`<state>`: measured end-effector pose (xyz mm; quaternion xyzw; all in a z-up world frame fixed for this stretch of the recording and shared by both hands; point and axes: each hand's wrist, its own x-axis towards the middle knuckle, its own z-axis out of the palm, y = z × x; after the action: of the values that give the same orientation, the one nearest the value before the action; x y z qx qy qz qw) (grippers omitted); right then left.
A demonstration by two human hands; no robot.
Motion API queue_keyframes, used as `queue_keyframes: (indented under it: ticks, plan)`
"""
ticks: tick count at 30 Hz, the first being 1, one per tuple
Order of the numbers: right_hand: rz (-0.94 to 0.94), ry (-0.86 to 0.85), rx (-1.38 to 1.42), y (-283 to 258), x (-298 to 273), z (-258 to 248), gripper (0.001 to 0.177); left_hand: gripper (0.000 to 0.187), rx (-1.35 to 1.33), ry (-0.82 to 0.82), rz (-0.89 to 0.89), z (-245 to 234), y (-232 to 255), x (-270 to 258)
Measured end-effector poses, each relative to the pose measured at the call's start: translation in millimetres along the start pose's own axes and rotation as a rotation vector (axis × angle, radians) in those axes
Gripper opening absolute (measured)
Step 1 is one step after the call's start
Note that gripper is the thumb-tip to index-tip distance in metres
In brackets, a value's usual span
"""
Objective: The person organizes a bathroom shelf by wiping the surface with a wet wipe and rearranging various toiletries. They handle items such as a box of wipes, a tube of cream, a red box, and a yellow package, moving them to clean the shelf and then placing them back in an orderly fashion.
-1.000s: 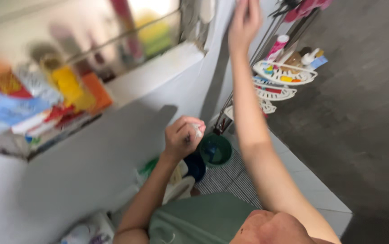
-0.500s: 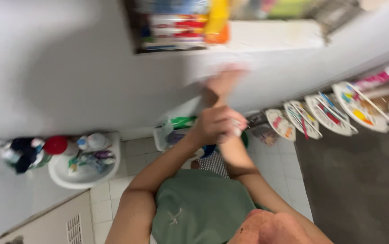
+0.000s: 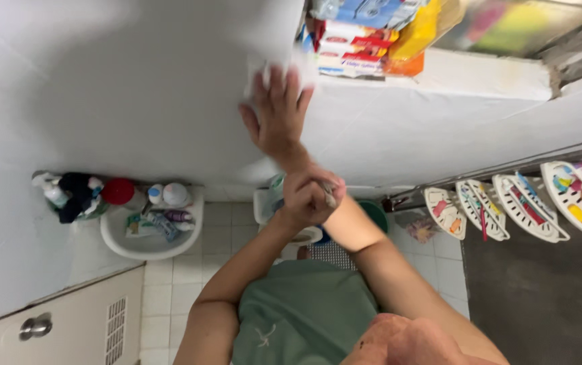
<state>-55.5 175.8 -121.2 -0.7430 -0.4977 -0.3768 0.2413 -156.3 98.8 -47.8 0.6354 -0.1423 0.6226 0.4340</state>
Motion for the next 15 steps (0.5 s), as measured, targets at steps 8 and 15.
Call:
queue_keyframes:
  ticks: [8, 15]
  plan:
    - [-0.120, -0.006, 0.037, 11.8, -3.5, -25.5, 0.060, 0.051, -0.009, -0.024, -0.014, -5.6, 17.1, 5.3]
    - [-0.107, -0.020, 0.009, 8.7, -19.9, 14.5, 0.057, 0.048, -0.033, -0.051, -0.018, -5.5, 14.1, 11.0]
